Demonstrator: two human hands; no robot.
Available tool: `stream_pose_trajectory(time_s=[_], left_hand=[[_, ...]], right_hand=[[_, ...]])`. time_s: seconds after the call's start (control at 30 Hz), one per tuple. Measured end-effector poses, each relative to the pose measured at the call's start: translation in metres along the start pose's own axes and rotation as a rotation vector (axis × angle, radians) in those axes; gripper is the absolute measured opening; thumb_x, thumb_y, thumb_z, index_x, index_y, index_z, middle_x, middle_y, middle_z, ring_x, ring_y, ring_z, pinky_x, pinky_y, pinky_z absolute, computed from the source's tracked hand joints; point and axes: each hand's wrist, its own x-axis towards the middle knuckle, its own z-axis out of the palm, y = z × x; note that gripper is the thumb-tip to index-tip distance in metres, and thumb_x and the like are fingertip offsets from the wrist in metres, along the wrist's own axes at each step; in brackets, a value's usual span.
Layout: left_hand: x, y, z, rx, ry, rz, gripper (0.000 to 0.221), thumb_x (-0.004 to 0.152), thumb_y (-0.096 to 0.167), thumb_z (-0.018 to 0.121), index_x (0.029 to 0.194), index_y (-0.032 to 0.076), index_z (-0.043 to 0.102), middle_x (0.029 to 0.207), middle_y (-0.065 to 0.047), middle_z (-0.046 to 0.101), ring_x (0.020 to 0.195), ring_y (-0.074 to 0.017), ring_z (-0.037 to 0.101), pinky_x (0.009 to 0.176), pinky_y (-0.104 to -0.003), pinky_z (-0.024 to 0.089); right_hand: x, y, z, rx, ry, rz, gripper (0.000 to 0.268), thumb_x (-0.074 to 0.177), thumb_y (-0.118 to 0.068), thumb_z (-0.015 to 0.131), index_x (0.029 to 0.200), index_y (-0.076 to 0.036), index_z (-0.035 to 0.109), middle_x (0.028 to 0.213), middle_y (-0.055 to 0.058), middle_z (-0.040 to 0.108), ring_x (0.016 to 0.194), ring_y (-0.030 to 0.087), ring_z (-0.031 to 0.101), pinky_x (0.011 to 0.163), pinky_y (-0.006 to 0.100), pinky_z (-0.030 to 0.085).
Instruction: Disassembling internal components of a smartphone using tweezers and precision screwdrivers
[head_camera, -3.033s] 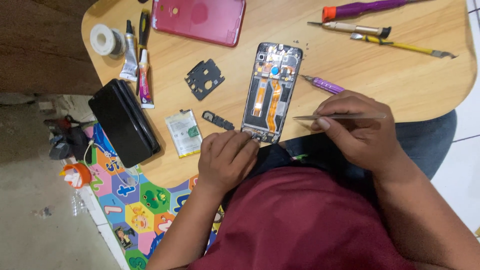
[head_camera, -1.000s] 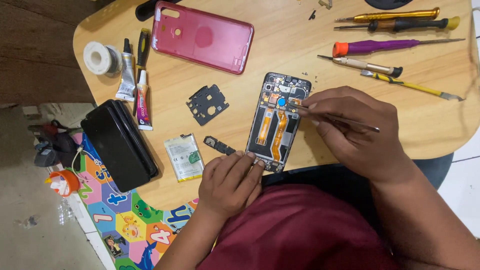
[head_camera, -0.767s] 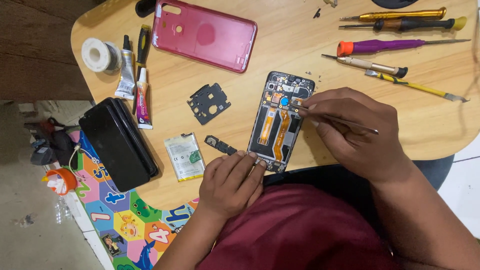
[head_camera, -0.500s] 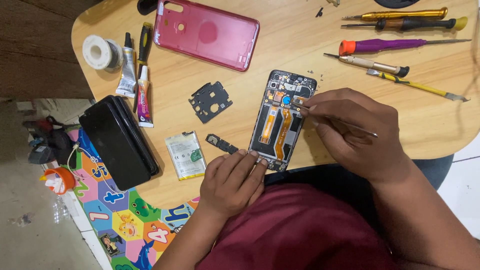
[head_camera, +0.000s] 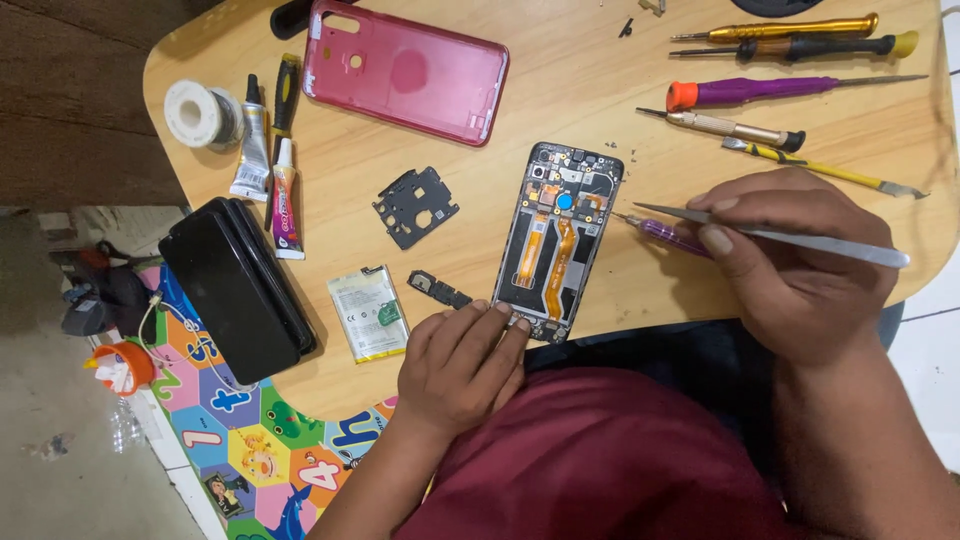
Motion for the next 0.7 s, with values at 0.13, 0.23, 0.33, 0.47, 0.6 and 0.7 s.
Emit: stream_pose_trajectory(time_s=[0.13, 0.23, 0.33, 0.47, 0.6, 0.7], left_hand=[[0.002, 0.001, 0.0, 0.023, 0.008, 0.014, 0.03, 0.09, 0.028, 0.077, 0.117, 0.016, 0.076, 0.123, -0.002, 0.07, 0.115, -0.0185, 0.062, 0.094, -0.035, 0.043], [0.002, 0.001, 0.0, 0.011, -0.005, 0.006, 0.029, 0.088, 0.027, 0.078, 0.115, 0.017, 0.076, 0.122, -0.002, 0.07, 0.113, -0.0187, 0.063, 0.093, -0.035, 0.045], [0.004, 0.003, 0.0, -0.009, 0.013, 0.01, 0.032, 0.087, 0.025, 0.079, 0.117, 0.015, 0.075, 0.123, -0.003, 0.068, 0.114, -0.0201, 0.062, 0.093, -0.036, 0.045], [0.005, 0.004, 0.0, 0.0, 0.013, 0.002, 0.031, 0.086, 0.024, 0.08, 0.115, 0.014, 0.076, 0.122, -0.004, 0.069, 0.113, -0.0202, 0.063, 0.093, -0.036, 0.045], [0.003, 0.004, 0.001, 0.014, 0.026, -0.001, 0.03, 0.086, 0.024, 0.08, 0.114, 0.015, 0.076, 0.121, -0.003, 0.069, 0.113, -0.0197, 0.063, 0.092, -0.036, 0.046], [0.003, 0.004, 0.001, -0.005, 0.019, 0.004, 0.031, 0.085, 0.024, 0.08, 0.114, 0.014, 0.076, 0.121, -0.004, 0.069, 0.114, -0.0205, 0.062, 0.092, -0.036, 0.046]], right_hand=[[-0.016, 0.017, -0.009, 0.062, 0.032, 0.046, 0.021, 0.097, 0.015, 0.07, 0.112, 0.01, 0.056, 0.114, 0.028, 0.065, 0.099, 0.032, 0.072, 0.088, 0.035, 0.064], [-0.018, 0.021, -0.013, 0.072, 0.082, 0.033, 0.023, 0.098, 0.018, 0.07, 0.112, 0.008, 0.055, 0.117, 0.028, 0.065, 0.107, 0.035, 0.07, 0.097, 0.04, 0.061], [-0.008, 0.017, -0.011, 0.037, 0.069, -0.054, 0.022, 0.102, 0.021, 0.068, 0.115, 0.011, 0.052, 0.117, 0.031, 0.063, 0.099, 0.034, 0.07, 0.088, 0.038, 0.062], [-0.002, 0.007, -0.005, -0.11, 0.151, -0.127, 0.019, 0.109, 0.016, 0.068, 0.12, 0.011, 0.053, 0.117, 0.029, 0.063, 0.096, 0.033, 0.07, 0.089, 0.04, 0.058], [-0.015, 0.007, -0.008, -0.361, 0.156, -0.242, 0.017, 0.103, 0.02, 0.079, 0.111, 0.008, 0.068, 0.099, 0.023, 0.067, 0.079, 0.029, 0.06, 0.071, 0.043, 0.049], [-0.027, 0.008, -0.006, -0.673, -0.011, -0.219, 0.023, 0.092, -0.006, 0.089, 0.111, -0.008, 0.076, 0.084, 0.013, 0.07, 0.069, 0.028, 0.061, 0.059, 0.043, 0.042]])
